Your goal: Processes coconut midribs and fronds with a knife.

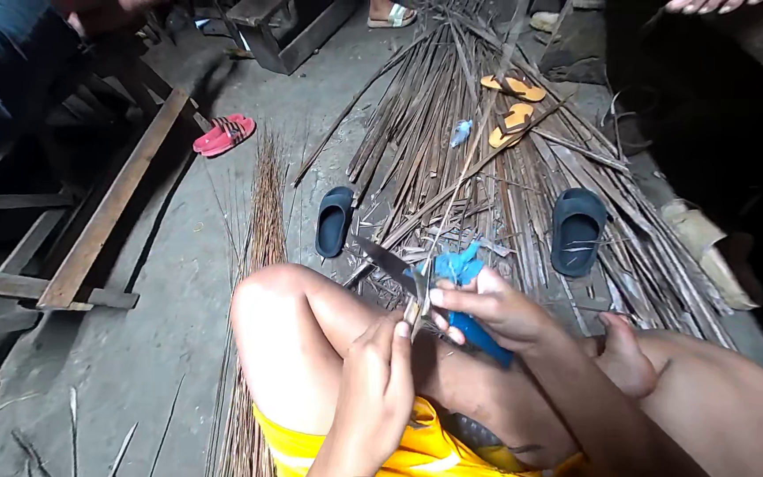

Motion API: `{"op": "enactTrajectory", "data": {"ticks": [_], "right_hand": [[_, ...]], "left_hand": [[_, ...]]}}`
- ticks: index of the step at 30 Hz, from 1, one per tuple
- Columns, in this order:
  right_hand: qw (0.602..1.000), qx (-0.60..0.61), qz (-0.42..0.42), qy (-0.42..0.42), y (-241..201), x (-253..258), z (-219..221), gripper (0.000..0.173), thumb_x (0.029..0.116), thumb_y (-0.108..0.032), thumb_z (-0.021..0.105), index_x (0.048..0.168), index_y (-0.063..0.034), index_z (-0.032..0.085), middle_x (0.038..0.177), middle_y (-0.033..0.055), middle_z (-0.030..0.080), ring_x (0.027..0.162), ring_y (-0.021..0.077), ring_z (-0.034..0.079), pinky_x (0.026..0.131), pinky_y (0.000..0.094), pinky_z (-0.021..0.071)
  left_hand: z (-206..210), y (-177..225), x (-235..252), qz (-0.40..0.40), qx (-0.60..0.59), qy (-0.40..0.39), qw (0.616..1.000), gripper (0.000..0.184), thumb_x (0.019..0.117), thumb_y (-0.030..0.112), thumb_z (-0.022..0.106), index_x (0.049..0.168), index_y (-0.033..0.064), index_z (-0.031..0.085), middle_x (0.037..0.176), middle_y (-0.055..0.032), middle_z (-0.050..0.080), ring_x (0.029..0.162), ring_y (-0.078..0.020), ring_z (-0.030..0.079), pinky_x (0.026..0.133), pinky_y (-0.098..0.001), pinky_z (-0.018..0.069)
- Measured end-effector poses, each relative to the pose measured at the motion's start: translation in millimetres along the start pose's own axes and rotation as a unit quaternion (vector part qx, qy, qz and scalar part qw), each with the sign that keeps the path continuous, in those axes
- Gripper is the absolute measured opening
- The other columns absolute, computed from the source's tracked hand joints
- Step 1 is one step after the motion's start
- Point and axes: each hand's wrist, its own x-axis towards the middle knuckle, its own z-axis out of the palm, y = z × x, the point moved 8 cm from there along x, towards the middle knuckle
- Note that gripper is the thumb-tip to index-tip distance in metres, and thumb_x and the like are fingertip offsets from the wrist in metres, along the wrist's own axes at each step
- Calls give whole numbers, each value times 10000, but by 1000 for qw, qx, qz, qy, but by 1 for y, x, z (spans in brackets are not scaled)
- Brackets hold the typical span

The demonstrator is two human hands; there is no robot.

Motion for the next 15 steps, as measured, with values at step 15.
{"op": "enactTrajectory", "data": {"ticks": [15], "right_hand": [[997,35,-36,65,-23,-2,-39,242,1000,-75,399,1041,-105,636,611,-102,579,492,-32,520,495,123,459]], "left_hand": [[14,-8,-12,-80,-327,-163,927,228,1093,148,356,1007,136,567,669,161,463,537,85,440,504,-104,400]]}}
